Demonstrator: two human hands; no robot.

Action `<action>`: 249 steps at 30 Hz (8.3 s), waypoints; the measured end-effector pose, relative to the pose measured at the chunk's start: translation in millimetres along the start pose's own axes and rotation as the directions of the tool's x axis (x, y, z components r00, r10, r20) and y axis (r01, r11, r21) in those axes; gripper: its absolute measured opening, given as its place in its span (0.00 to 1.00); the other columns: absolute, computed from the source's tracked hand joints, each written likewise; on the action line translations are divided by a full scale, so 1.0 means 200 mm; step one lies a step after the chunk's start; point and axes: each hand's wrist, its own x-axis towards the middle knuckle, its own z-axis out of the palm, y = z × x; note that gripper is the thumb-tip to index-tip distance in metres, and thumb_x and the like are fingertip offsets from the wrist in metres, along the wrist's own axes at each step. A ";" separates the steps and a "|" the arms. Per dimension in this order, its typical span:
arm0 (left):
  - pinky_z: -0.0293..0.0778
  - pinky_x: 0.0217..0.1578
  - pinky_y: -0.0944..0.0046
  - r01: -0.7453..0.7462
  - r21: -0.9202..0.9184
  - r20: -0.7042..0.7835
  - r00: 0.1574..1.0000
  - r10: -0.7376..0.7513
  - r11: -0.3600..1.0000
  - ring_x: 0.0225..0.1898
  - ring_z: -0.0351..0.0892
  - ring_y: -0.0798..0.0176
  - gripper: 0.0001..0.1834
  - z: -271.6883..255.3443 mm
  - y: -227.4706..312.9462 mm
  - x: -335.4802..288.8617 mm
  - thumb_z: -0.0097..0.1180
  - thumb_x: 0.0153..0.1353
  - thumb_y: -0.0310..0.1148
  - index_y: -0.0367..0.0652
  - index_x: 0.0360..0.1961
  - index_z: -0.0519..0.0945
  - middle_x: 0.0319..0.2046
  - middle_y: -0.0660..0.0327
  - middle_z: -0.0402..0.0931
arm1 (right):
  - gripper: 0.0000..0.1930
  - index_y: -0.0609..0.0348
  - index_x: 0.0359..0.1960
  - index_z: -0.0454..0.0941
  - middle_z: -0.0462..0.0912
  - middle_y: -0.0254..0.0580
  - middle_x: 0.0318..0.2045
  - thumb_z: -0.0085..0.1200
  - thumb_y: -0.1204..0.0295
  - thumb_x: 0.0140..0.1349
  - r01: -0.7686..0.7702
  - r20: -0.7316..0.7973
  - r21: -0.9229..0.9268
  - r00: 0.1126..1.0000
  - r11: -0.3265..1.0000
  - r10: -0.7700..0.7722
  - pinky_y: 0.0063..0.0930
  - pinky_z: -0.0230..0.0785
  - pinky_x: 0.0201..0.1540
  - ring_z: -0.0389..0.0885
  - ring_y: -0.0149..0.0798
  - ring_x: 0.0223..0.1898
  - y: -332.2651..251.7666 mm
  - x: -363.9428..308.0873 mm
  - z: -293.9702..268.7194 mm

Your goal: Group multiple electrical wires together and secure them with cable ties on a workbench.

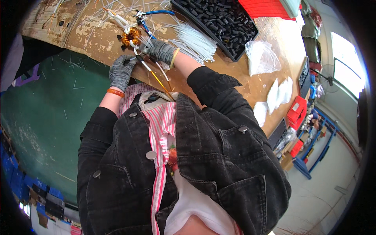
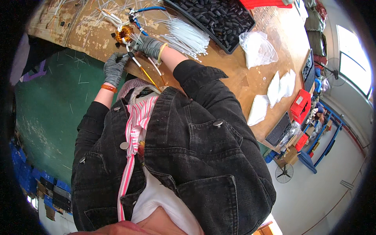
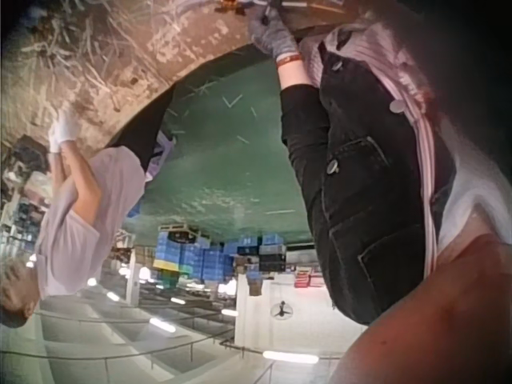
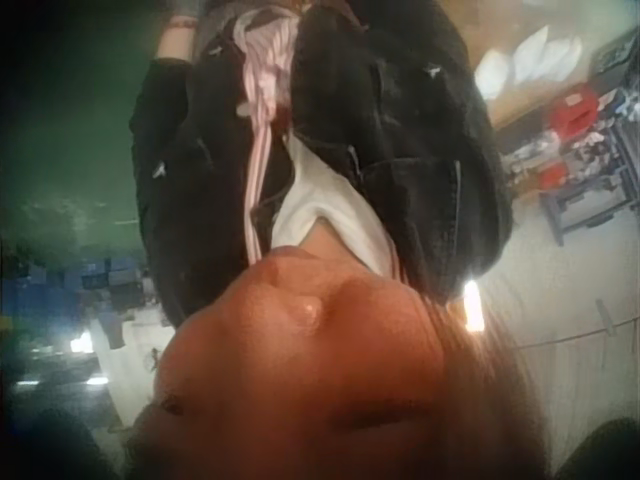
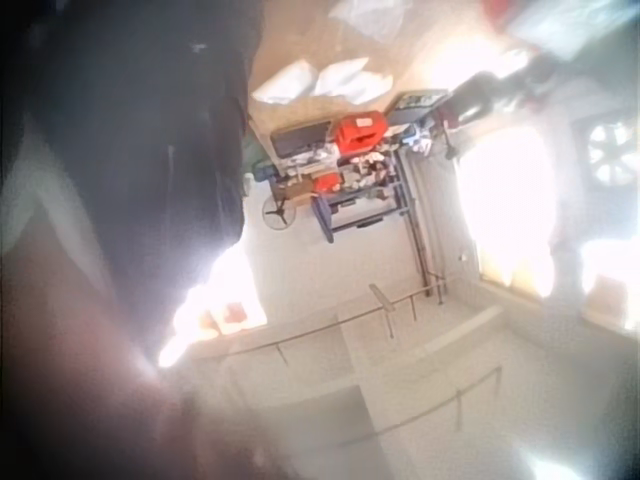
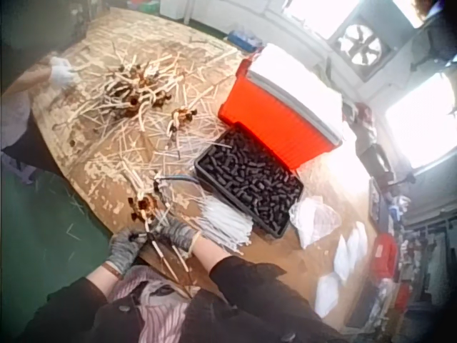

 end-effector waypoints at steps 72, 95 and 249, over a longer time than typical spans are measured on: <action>0.69 0.31 0.71 -0.151 -0.357 0.013 0.986 0.167 0.922 0.27 0.72 0.71 0.09 -0.25 0.20 -0.14 0.50 0.58 0.33 0.38 0.31 0.77 0.27 0.63 0.76 | 0.13 0.53 0.38 0.78 0.75 0.48 0.39 0.54 0.61 0.53 0.160 -0.033 -0.451 0.980 0.878 -0.196 0.34 0.65 0.45 0.73 0.48 0.41 -0.05 0.05 0.03; 0.72 0.39 0.68 0.013 -0.771 0.159 0.972 0.173 0.636 0.34 0.75 0.66 0.09 -0.27 0.10 0.03 0.45 0.61 0.32 0.38 0.35 0.74 0.34 0.58 0.76 | 0.23 0.55 0.39 0.75 0.79 0.50 0.30 0.49 0.49 0.52 -0.235 -0.157 -0.275 0.968 0.933 0.197 0.36 0.68 0.39 0.77 0.51 0.34 -0.09 -0.08 0.08; 0.75 0.34 0.70 0.364 -0.621 0.478 0.878 -0.033 0.694 0.34 0.77 0.66 0.12 0.11 -0.01 0.35 0.51 0.56 0.30 0.40 0.42 0.73 0.34 0.62 0.77 | 0.22 0.61 0.39 0.75 0.79 0.51 0.31 0.43 0.54 0.57 -0.218 -0.250 0.068 0.941 0.974 0.228 0.34 0.66 0.39 0.76 0.50 0.33 0.26 -0.47 0.14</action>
